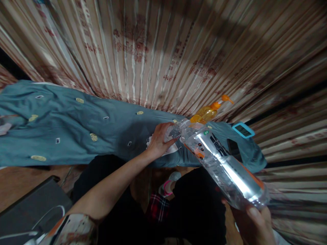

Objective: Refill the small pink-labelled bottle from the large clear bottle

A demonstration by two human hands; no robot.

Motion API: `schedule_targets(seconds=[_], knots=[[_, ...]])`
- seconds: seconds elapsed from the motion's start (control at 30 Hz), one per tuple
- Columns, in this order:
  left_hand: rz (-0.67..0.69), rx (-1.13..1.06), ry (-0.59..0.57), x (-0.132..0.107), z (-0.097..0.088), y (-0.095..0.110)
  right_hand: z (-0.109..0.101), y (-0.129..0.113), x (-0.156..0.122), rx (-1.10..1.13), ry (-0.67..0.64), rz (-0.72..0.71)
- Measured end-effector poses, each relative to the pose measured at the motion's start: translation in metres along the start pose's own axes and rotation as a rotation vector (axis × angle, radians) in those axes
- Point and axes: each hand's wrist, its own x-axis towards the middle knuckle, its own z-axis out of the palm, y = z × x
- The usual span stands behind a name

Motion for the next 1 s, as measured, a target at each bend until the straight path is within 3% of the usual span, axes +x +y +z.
schedule_targets(seconds=[1.0], knots=[[-0.005, -0.015, -0.007, 0.0006, 0.0, 0.0003, -0.0048, 0.0007, 0.0028, 0.007, 0.002, -0.007]])
